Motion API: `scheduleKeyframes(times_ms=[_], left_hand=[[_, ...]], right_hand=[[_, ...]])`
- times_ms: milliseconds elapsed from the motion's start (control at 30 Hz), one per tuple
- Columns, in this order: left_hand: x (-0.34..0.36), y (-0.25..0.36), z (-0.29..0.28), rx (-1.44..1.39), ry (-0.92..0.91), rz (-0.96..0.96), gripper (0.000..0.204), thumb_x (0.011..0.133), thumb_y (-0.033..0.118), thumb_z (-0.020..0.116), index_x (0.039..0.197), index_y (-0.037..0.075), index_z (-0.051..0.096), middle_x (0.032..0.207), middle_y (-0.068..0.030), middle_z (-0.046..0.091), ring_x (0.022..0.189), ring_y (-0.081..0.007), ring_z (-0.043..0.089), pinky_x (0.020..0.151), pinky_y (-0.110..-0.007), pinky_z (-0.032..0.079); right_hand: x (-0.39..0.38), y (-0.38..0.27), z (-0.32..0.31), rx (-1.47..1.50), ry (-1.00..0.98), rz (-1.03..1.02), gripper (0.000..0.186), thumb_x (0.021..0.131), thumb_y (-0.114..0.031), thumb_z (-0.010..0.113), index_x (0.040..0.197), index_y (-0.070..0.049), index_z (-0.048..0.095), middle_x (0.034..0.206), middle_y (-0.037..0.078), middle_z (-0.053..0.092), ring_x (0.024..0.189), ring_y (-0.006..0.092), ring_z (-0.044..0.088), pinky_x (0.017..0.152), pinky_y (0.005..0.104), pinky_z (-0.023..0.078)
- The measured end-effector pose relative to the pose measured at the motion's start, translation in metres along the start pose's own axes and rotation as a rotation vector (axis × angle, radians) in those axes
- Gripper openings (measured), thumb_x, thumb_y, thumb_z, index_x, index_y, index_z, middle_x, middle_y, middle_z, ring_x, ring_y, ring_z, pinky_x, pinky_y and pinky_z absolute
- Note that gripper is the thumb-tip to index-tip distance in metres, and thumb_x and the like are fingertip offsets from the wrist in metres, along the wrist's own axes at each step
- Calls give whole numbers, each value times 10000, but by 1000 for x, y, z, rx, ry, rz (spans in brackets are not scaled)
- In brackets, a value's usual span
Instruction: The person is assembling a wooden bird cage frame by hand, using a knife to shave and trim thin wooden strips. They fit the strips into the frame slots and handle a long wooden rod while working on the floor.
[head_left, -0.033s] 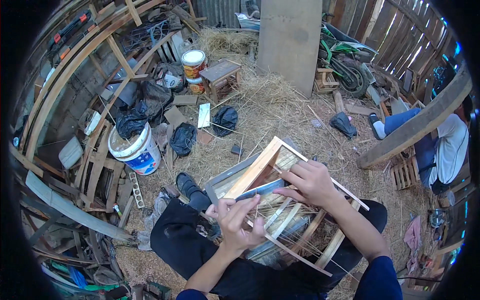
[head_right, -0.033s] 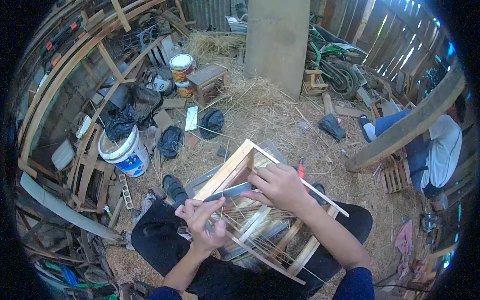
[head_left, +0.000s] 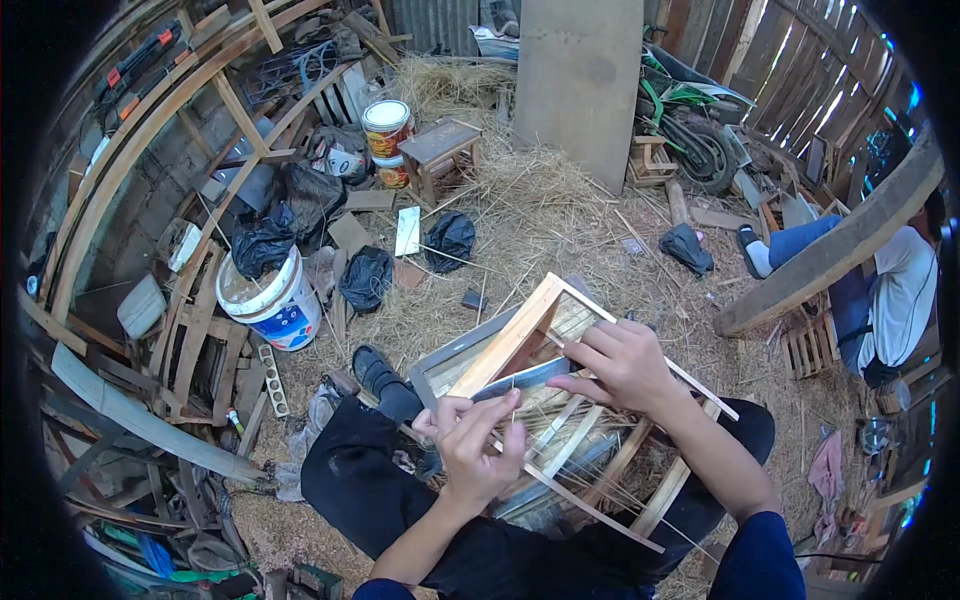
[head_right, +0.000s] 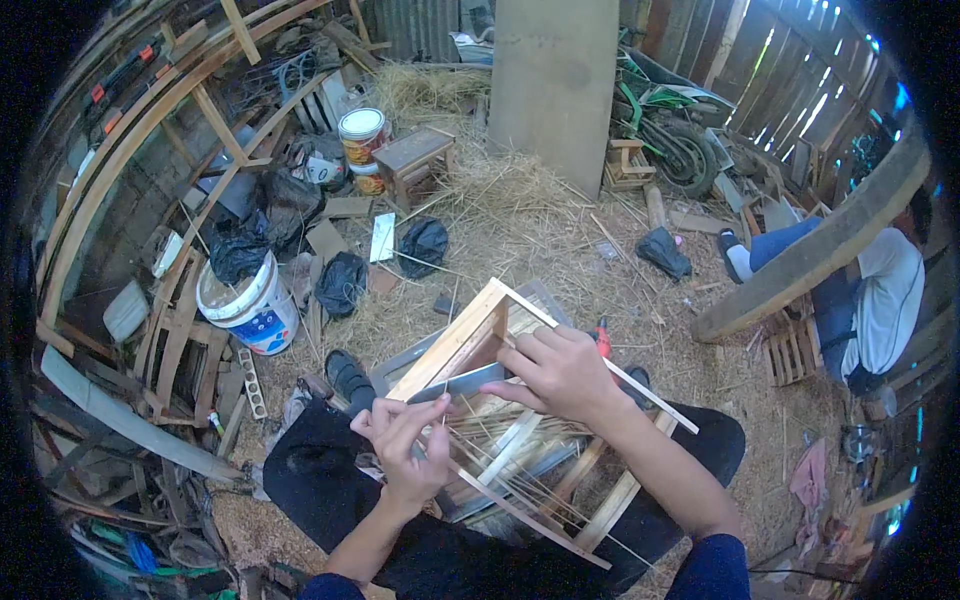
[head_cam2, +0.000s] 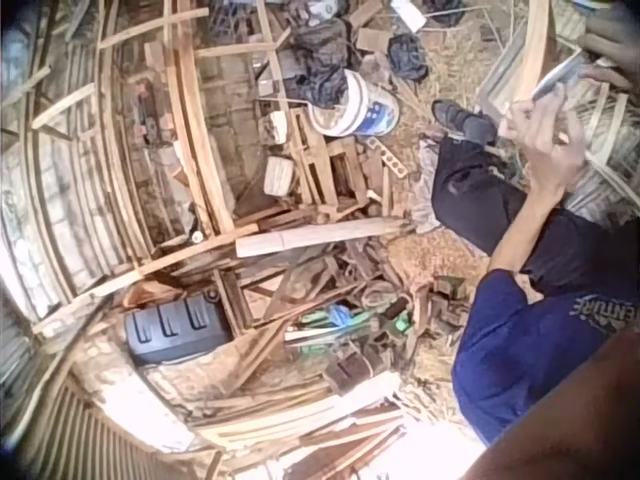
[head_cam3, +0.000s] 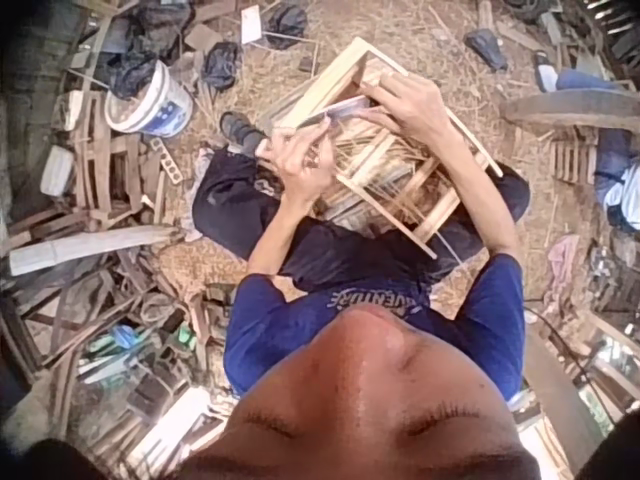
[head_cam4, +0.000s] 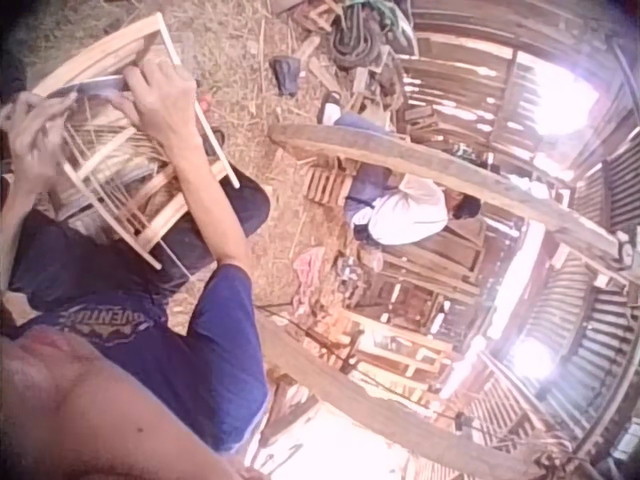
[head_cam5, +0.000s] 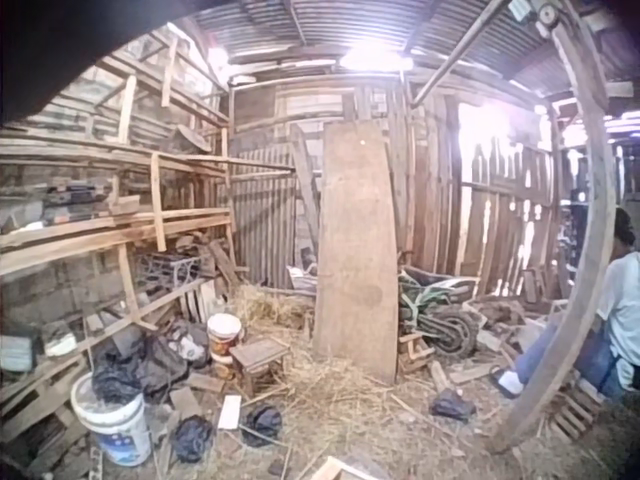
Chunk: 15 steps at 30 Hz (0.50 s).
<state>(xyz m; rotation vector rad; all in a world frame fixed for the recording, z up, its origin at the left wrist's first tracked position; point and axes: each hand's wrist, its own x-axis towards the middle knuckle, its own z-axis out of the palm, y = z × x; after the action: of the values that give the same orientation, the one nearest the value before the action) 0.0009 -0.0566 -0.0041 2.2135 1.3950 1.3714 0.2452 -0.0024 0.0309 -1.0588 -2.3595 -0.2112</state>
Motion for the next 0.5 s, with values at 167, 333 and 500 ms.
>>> scheduleKeyframes(times_ms=[167, 333, 500], left_hand=[[-9, 7, 13, -78, -30, -191, 256, 936, 200, 791, 1175, 108, 800, 951, 39, 817, 825, -146, 579, 891, -378, 289], [1, 25, 12, -46, -55, -164, 135, 1011, 144, 707, 1133, 89, 719, 951, 74, 803, 886, -135, 585, 926, -408, 279], [7, 31, 15, 20, -108, -176, 59, 1008, 178, 699, 1004, 128, 731, 958, 64, 747, 932, -157, 597, 909, -429, 290]], right_hand=[[-8, -1, -9, -118, 73, 6, 386, 884, -498, 812, 921, -130, 701, 739, -5, 574, 665, 172, 621, 612, 327, 470], [-19, -5, -17, -177, 114, 49, 403, 788, -476, 897, 902, -124, 736, 739, -16, 613, 618, 163, 617, 546, 322, 457], [-24, -9, -19, -194, 215, 67, 400, 786, -474, 902, 869, -120, 733, 684, -20, 588, 575, 166, 605, 514, 329, 448]])
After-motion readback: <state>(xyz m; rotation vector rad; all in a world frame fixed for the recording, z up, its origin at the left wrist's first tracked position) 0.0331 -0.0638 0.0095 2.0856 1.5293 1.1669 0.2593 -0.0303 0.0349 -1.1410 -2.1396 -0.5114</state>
